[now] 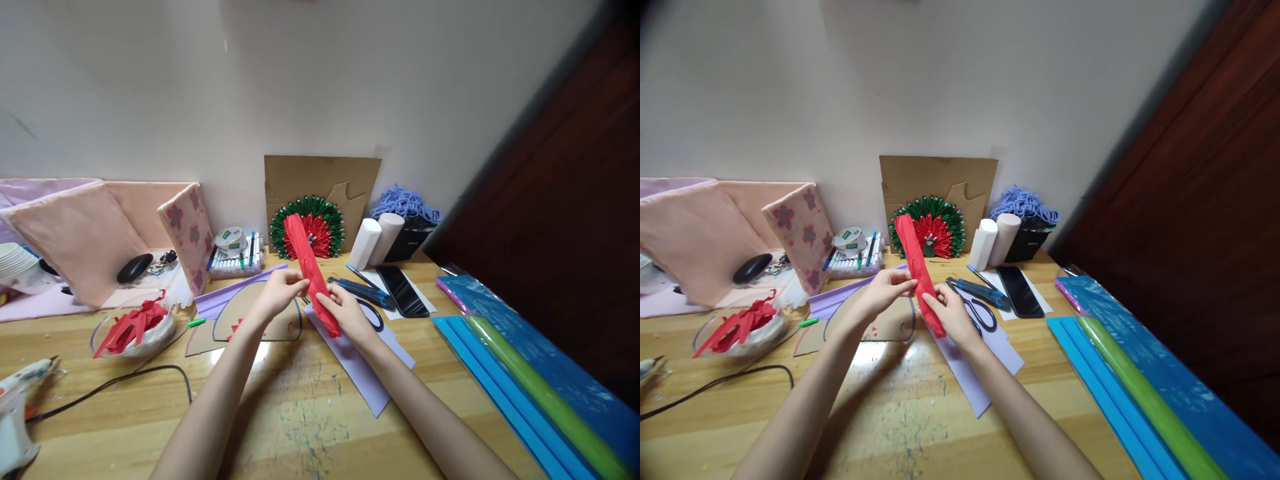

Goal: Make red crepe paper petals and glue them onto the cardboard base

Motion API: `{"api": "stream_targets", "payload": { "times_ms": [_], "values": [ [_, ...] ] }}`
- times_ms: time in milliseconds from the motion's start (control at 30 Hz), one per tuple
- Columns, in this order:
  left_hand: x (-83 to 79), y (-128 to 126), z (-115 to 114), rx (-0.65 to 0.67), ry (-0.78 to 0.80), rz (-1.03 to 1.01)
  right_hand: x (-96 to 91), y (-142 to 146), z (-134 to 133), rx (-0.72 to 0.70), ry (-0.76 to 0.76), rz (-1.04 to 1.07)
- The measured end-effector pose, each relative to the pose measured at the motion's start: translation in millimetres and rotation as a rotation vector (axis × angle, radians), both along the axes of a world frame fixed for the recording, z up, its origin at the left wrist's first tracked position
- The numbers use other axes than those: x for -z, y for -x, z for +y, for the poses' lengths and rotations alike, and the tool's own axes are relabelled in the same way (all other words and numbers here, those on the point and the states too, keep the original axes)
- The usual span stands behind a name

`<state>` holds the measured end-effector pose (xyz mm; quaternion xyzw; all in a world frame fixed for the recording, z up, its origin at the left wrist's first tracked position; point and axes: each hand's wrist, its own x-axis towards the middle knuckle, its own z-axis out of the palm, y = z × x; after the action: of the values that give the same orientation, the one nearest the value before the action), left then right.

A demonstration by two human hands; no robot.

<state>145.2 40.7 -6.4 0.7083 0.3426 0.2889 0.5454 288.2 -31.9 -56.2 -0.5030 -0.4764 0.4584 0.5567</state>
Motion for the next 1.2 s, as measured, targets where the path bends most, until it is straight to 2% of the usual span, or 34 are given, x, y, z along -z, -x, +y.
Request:
{"api": "stream_targets", "payload": {
  "times_ms": [167,333,400,500,567,667,767,867,1000,1200],
  "values": [
    [4.7,2,-1,-0.066,-0.141,0.129,-5.8,0,-3,0.05,0.042,0.149],
    [-5.1,6,-6,0.022,-0.337,0.309,-14.8,-10,-4,-0.065,0.105,0.367],
    [-10.0,9,-5,0.041,-0.313,0.312,-17.2,-16,-3,-0.06,0.093,0.402],
    [-10.7,11,-2,0.056,-0.191,0.176,-19.4,-21,-3,-0.04,0.029,0.403],
    [-6.3,7,-1,0.004,-0.181,0.106,-20.3,-20,-4,-0.089,0.01,0.413],
    [5.6,-7,-4,-0.184,-0.238,0.109,-19.8,-18,-4,-0.122,0.047,0.457],
    [20.1,-23,-11,-0.358,-0.245,0.102,-15.8,-18,-1,-0.025,0.112,0.513],
    [31.4,-33,-18,-0.485,-0.25,0.086,-11.5,-19,2,0.096,0.09,0.527],
    [34.9,-34,-23,-0.547,-0.292,0.06,-11.9,-20,2,0.159,0.008,0.488],
    [31.5,-23,-16,-0.522,-0.462,0.171,-19.0,-20,1,0.245,-0.114,0.408]
  ]
}}
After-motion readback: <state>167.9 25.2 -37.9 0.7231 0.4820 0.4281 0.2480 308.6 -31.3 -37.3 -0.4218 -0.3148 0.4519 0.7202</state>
